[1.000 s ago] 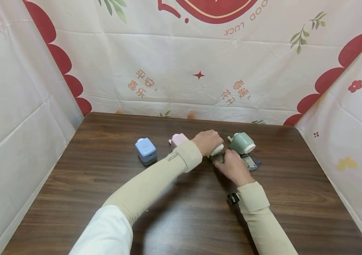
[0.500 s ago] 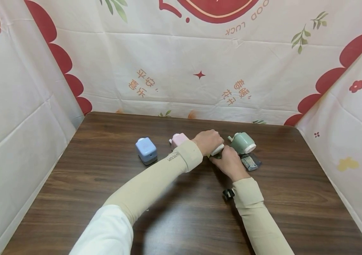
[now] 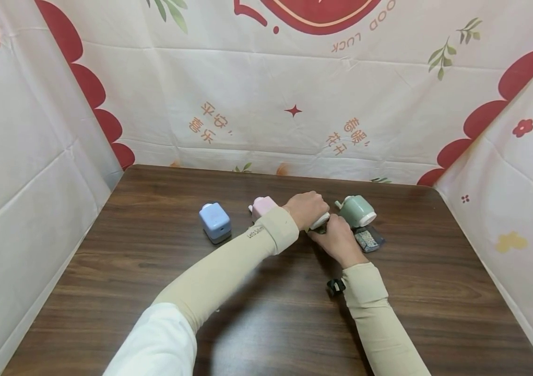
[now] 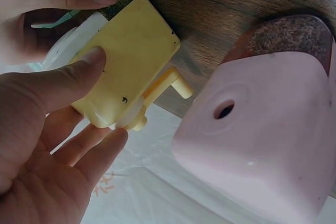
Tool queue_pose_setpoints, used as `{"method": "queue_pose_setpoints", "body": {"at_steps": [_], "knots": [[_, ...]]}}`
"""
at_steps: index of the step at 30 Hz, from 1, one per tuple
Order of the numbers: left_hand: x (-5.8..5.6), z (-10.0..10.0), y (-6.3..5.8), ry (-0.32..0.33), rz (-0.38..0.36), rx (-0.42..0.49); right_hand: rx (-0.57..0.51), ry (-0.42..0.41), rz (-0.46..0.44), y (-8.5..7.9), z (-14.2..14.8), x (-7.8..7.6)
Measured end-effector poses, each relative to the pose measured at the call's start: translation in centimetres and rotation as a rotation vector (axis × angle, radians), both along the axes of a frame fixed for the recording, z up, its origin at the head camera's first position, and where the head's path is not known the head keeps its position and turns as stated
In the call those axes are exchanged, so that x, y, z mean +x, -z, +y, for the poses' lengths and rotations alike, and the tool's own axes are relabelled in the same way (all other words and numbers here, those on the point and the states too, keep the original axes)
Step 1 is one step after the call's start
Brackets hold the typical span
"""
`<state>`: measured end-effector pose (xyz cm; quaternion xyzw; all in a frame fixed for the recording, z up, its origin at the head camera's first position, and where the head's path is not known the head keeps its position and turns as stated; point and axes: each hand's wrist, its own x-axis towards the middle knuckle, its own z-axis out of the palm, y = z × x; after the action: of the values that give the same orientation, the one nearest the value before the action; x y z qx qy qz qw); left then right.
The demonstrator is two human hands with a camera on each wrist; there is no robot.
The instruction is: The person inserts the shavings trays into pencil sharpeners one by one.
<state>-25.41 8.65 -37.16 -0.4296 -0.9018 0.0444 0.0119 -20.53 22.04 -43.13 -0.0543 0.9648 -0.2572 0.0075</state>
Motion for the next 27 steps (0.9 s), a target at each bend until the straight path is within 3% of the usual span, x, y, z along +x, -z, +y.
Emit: {"method": "queue_pose_setpoints", "body": {"at_steps": [10, 20, 24, 27], "knots": [[-0.2, -0.1, 0.3, 0.004, 0.018, -0.028, -0.044, -0.066, -0.044, -0.6, 1.3, 0.0], [-0.1, -0.1, 0.1, 0.007, 0.021, -0.044, 0.105, -0.068, -0.189, -3.2, 3.2, 1.4], [-0.1, -0.1, 0.0, 0.007, 0.015, -0.049, 0.203, -0.125, -0.247, -2.8, 3.2, 1.6], [0.0, -0.1, -0.1, 0.009, 0.013, -0.048, 0.236, -0.163, -0.243, -2.0, 2.8, 1.7]]}}
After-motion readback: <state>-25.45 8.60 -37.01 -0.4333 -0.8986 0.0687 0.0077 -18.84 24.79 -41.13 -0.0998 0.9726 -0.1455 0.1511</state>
